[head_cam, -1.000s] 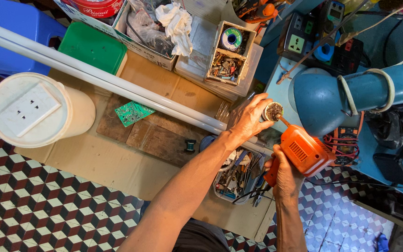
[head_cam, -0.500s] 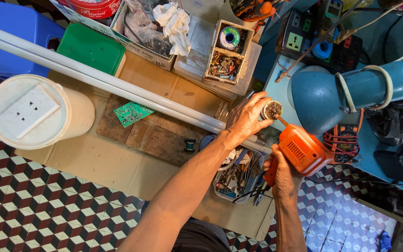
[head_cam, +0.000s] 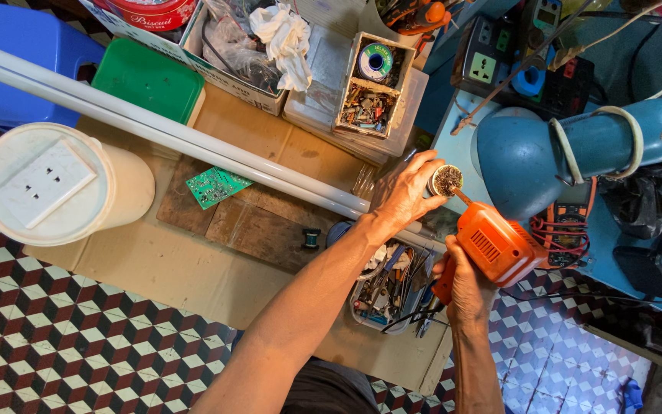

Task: The person repairs a long white fluorescent light tube at a workbench. They heat a small cup of dark material with a hot glue gun, apply the heated material to the metal end of the tube, then wrap green tape around the tube end and set the tube down.

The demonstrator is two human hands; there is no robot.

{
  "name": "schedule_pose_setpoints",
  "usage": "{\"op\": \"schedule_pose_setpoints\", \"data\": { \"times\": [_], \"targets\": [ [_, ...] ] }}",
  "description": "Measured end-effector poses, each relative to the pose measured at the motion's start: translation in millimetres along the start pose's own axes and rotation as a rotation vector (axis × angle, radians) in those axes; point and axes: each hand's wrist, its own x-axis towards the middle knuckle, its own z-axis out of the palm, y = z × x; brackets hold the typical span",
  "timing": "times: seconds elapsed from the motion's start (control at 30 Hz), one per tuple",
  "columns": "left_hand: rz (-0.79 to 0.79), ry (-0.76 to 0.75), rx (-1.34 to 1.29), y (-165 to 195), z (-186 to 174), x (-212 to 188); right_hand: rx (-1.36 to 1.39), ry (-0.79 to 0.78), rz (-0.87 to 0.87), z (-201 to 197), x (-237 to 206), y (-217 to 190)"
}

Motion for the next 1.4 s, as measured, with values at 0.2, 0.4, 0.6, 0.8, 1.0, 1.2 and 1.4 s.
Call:
{"op": "schedule_pose_setpoints", "data": {
  "times": [0.2,0.4,0.6,0.8,1.0,1.2,1.4],
  "targets": [
    [0.002,-0.001,-0.063,-1,1,0,0.02,-0.006,-0.001,-1,2,2],
    [0.014,0.005,-0.015,0,0,-1,0.033,-0.005,-0.002,-2,1,2],
    [-0.018,-0.017,-0.039,2,-4,-2,0.019,0.012,0.022,0,1,-2],
    [-0.007,0.009,-0.021,0,-3,-1,0.004,0.035,0.061,3,-1,-5],
    [-0.005,0.008,-0.018,-1,-1,0,0.015,0.019,0.044,4,-1,-9],
    [-0.033,-0.013,-0.014,1,-2,0,0.08,0.017,0.03,2,-6,-14],
    [-0.004,0.013,-0.055,-1,1,-1,0.184,-0.026,0.07,-7,-12,-17]
  ]
}}
